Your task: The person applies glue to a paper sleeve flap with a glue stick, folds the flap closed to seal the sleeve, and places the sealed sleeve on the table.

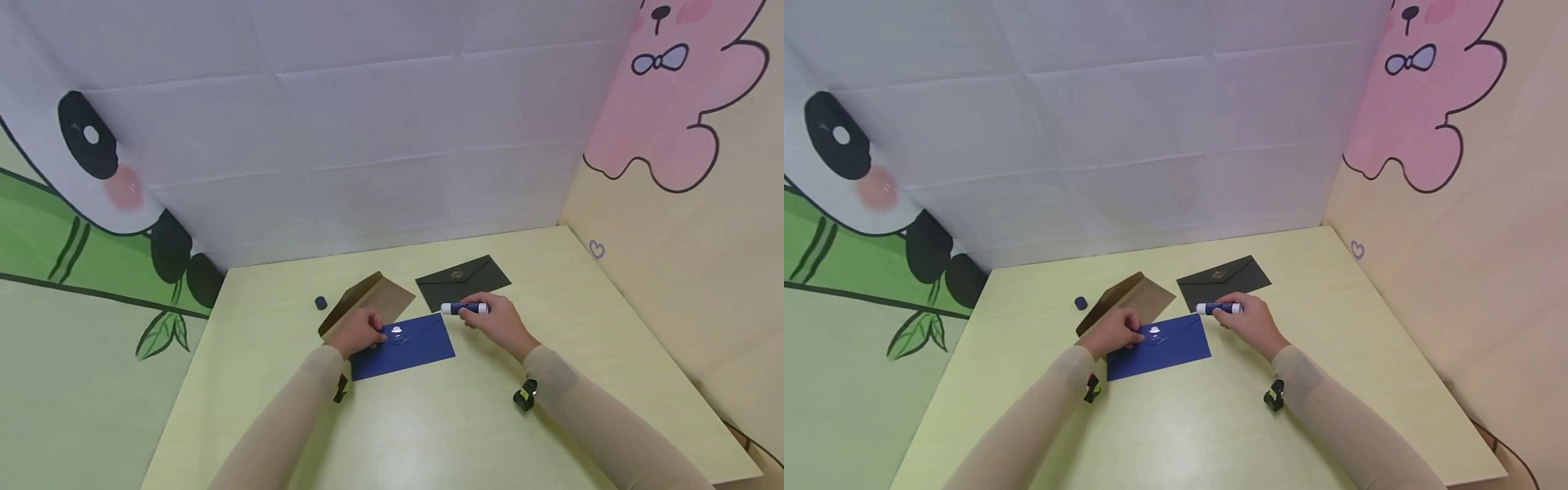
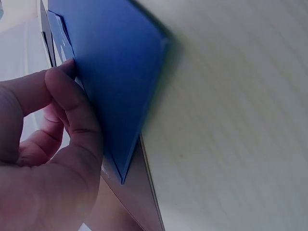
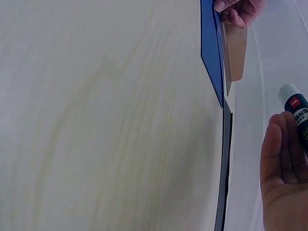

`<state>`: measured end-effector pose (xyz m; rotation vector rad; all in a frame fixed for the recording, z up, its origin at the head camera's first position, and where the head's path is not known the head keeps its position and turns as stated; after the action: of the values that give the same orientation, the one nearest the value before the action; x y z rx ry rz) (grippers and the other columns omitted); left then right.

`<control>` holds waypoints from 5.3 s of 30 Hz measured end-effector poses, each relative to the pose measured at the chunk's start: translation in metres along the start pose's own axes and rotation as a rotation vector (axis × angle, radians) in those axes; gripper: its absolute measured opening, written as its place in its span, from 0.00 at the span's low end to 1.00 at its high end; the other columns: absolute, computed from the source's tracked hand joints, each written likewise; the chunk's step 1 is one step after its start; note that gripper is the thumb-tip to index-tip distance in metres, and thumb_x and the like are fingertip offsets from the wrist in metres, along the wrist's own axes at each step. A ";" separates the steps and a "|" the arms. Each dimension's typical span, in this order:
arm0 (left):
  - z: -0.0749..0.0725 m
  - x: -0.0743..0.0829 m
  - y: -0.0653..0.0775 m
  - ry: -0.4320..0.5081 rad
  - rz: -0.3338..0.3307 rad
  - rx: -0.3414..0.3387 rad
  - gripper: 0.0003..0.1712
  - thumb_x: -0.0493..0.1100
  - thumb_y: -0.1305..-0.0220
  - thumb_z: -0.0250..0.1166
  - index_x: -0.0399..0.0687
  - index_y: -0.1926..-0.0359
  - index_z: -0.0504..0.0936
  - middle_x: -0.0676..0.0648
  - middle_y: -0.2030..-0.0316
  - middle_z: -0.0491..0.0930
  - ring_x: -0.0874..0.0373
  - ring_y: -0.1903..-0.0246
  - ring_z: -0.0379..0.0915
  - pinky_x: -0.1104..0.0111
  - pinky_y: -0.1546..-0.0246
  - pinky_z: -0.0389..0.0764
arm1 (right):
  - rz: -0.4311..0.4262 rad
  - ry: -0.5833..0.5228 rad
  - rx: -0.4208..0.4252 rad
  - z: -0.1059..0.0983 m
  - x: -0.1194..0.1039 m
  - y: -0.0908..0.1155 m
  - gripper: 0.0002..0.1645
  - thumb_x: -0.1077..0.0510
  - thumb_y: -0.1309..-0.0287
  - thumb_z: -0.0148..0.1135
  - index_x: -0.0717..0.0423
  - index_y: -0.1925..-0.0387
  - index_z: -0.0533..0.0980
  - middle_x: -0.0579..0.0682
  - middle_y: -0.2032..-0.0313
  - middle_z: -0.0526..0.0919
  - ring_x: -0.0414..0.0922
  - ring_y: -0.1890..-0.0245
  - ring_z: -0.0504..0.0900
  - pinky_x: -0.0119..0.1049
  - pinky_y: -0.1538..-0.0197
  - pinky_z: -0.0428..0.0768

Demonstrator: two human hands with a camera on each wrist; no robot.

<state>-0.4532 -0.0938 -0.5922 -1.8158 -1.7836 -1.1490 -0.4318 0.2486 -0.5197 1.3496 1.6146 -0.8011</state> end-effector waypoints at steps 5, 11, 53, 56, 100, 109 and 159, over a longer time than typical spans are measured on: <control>-0.003 0.015 0.006 0.010 0.019 0.001 0.13 0.36 0.28 0.82 0.46 0.62 0.83 0.45 0.65 0.84 0.52 0.69 0.85 0.63 0.63 0.85 | -0.007 -0.003 -0.012 -0.004 0.003 -0.010 0.19 0.53 0.19 0.77 0.60 0.38 0.89 0.64 0.46 0.95 0.49 0.54 0.93 0.36 0.48 0.89; -0.006 0.043 0.022 -0.034 0.016 0.059 0.20 0.49 0.25 0.78 0.49 0.71 0.80 0.50 0.74 0.81 0.54 0.72 0.83 0.64 0.66 0.80 | -0.005 -0.001 -0.024 -0.008 0.005 -0.019 0.19 0.53 0.19 0.76 0.60 0.37 0.89 0.65 0.43 0.94 0.50 0.53 0.93 0.35 0.47 0.90; 0.009 0.035 -0.014 -0.291 -0.063 0.145 0.20 0.41 0.29 0.79 0.52 0.76 0.78 0.49 0.72 0.76 0.53 0.68 0.75 0.63 0.66 0.74 | -0.041 -0.026 -0.061 0.000 0.007 -0.036 0.19 0.52 0.19 0.77 0.59 0.38 0.89 0.62 0.48 0.96 0.50 0.54 0.91 0.36 0.49 0.88; 0.007 0.032 -0.014 -0.288 -0.052 0.141 0.20 0.41 0.28 0.79 0.51 0.74 0.78 0.49 0.71 0.76 0.52 0.68 0.76 0.62 0.65 0.75 | -0.041 -0.024 -0.060 0.001 0.005 -0.034 0.19 0.52 0.19 0.77 0.59 0.38 0.89 0.62 0.48 0.96 0.50 0.54 0.91 0.36 0.49 0.88; -0.001 0.109 -0.003 -0.364 0.134 -0.043 0.19 0.50 0.26 0.85 0.49 0.54 0.83 0.50 0.62 0.85 0.55 0.60 0.79 0.64 0.58 0.79 | -0.061 -0.010 0.029 -0.024 -0.012 -0.014 0.20 0.53 0.19 0.76 0.62 0.37 0.89 0.66 0.44 0.94 0.49 0.54 0.94 0.42 0.43 0.96; 0.029 0.133 -0.031 -0.405 0.085 0.077 0.22 0.54 0.24 0.84 0.48 0.48 0.82 0.45 0.53 0.88 0.50 0.55 0.81 0.57 0.48 0.83 | -0.041 -0.031 0.063 -0.036 -0.006 -0.009 0.21 0.53 0.20 0.77 0.61 0.36 0.89 0.67 0.44 0.93 0.46 0.56 0.94 0.31 0.49 0.94; -0.142 -0.021 0.048 -0.182 -0.059 0.253 0.15 0.46 0.15 0.75 0.35 0.53 0.90 0.40 0.60 0.89 0.50 0.61 0.78 0.65 0.63 0.76 | -0.053 -0.041 0.023 0.006 -0.026 -0.035 0.21 0.52 0.19 0.76 0.62 0.37 0.88 0.65 0.47 0.94 0.47 0.56 0.94 0.46 0.43 0.97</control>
<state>-0.4478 -0.2192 -0.5068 -1.7737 -1.9936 -0.7559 -0.4635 0.2244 -0.5002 1.3033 1.6190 -0.8758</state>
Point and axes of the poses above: each hand's wrist, its own y-axis away from the middle knuckle, its own z-axis out of the palm, x = y × z, the point moved 7 cm from there along -y, towards the middle knuckle
